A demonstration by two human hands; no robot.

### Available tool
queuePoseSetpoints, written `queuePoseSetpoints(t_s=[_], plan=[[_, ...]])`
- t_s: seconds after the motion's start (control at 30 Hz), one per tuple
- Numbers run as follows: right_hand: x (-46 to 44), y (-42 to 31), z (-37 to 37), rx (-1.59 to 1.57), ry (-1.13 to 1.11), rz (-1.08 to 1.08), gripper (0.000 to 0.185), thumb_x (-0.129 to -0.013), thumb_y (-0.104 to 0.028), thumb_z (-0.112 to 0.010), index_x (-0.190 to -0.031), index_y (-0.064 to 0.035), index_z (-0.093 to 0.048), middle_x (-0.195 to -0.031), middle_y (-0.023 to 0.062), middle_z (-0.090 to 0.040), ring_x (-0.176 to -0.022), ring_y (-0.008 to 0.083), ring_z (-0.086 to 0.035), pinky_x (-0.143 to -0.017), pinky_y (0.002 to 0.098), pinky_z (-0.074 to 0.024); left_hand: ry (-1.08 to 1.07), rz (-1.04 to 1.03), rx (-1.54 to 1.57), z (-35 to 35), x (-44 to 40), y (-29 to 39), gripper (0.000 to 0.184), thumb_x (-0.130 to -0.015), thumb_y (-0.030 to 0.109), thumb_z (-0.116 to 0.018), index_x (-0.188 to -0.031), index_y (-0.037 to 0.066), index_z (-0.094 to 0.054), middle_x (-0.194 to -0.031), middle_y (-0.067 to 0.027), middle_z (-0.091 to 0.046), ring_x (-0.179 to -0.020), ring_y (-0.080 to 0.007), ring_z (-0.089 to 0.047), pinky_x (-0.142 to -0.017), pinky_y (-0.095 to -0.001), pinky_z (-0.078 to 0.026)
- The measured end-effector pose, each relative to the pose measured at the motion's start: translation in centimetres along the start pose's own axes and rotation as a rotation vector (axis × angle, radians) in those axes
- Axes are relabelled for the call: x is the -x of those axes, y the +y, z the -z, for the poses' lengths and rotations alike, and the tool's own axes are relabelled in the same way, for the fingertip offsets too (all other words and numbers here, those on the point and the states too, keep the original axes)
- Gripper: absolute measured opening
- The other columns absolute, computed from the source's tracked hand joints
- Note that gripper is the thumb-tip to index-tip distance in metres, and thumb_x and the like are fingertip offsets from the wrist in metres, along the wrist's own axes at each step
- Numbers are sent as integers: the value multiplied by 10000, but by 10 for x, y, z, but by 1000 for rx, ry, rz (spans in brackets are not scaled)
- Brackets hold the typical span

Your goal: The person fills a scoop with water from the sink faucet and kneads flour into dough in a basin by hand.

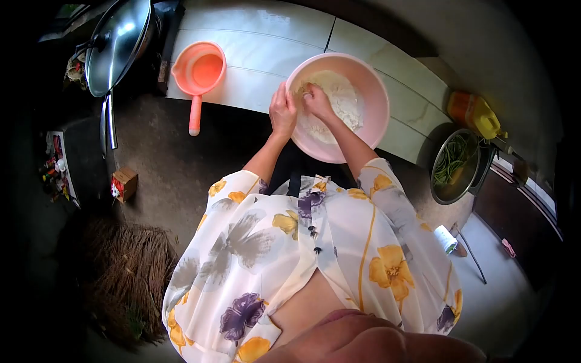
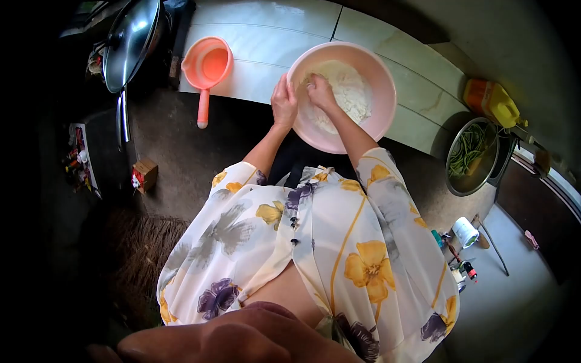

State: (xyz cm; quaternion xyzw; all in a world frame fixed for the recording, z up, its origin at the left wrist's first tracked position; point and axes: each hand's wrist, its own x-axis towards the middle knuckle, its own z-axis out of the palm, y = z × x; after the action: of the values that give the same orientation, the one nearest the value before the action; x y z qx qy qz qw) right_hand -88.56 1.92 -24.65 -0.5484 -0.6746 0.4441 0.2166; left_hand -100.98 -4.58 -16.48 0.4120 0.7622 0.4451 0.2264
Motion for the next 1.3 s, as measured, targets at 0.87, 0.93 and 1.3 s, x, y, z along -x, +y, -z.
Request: queuePoseSetpoints(t_s=[0.87, 0.93, 1.3], plan=[[-22, 7, 85, 485, -117, 135, 180, -792, -87, -644, -943, -91, -741, -1150, 174, -673, -1131, 381, -591, -953, 498, -480, -28, -3, -87, -8, 0, 9, 340, -1013, 119, -529, -1332, 6, -567, -1109, -251, -663, -1002, -436, -647, -853, -473, -527], [-21, 16, 39, 402, -444, 70, 172, -798, -96, -650, -944, -84, -740, -1104, 174, -682, -1110, 380, -598, -952, 483, -482, -28, -12, -79, -8, 1, 9, 333, -1014, 120, -526, -1325, 10, -571, -1106, -252, -662, -1004, -441, -643, -852, -477, -525], [50, 27, 140, 915, -396, -226, 506, -885, -235, -612, -1345, -40, -532, -1310, 261, -541, -1141, 407, -608, -969, 515, -499, -9, -18, -76, -12, 2, 10, 324, -1010, 117, -538, -1316, 18, -579, -1108, -238, -668, -1003, -436, -645, -850, -476, -519]])
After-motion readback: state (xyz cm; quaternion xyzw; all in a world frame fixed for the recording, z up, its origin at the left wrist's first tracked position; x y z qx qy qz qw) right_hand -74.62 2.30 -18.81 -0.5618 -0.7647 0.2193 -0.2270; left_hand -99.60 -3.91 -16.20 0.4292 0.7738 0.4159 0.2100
